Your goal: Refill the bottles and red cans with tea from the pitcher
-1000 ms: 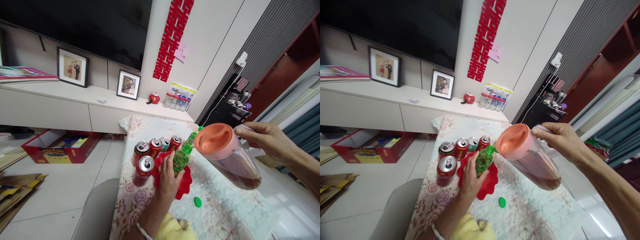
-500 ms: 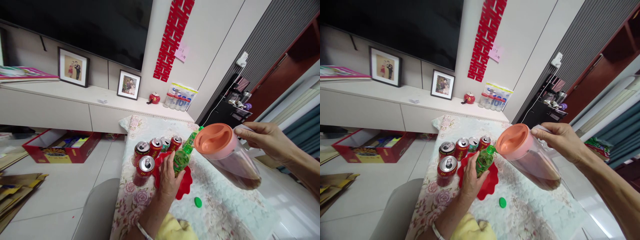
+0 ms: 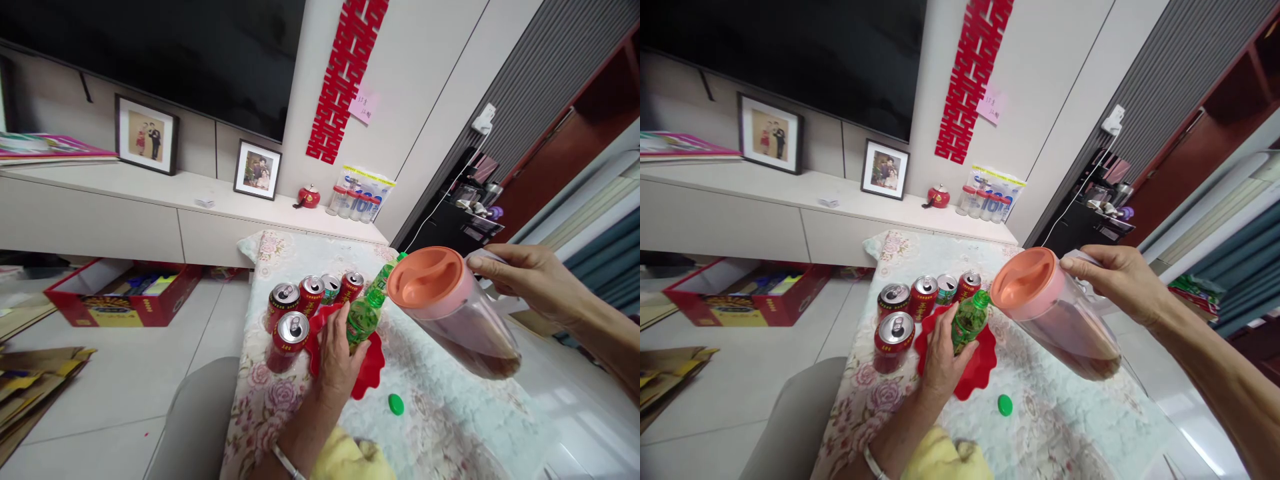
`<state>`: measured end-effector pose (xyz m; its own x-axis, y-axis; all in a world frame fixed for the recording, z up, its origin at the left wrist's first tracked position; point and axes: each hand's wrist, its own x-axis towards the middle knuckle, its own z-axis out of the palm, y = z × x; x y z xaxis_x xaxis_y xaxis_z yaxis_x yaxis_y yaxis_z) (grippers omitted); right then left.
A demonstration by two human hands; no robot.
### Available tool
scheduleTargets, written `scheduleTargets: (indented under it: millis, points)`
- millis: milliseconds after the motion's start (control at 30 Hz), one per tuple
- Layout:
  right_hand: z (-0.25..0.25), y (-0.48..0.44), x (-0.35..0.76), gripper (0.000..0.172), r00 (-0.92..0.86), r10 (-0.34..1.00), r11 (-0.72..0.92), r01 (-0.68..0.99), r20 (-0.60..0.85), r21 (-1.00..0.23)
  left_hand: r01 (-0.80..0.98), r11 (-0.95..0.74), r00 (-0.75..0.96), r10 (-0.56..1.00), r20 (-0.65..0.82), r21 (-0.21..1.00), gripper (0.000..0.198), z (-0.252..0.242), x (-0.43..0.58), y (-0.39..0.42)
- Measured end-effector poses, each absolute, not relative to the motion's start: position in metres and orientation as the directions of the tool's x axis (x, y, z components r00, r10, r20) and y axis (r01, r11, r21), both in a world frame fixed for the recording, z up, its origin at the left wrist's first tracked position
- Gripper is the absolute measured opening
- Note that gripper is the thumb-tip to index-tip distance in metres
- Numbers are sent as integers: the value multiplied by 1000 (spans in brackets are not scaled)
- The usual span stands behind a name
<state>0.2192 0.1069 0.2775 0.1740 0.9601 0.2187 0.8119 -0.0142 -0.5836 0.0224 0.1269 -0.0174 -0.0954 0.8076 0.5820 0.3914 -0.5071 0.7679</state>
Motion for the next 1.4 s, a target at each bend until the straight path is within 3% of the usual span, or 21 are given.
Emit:
scheduleTargets:
  millis: [1400]
  points:
    - [277,106,219,68,173,962,-19,813,211,-582,386,-491,-94,822,562,781,80,-15,22,127]
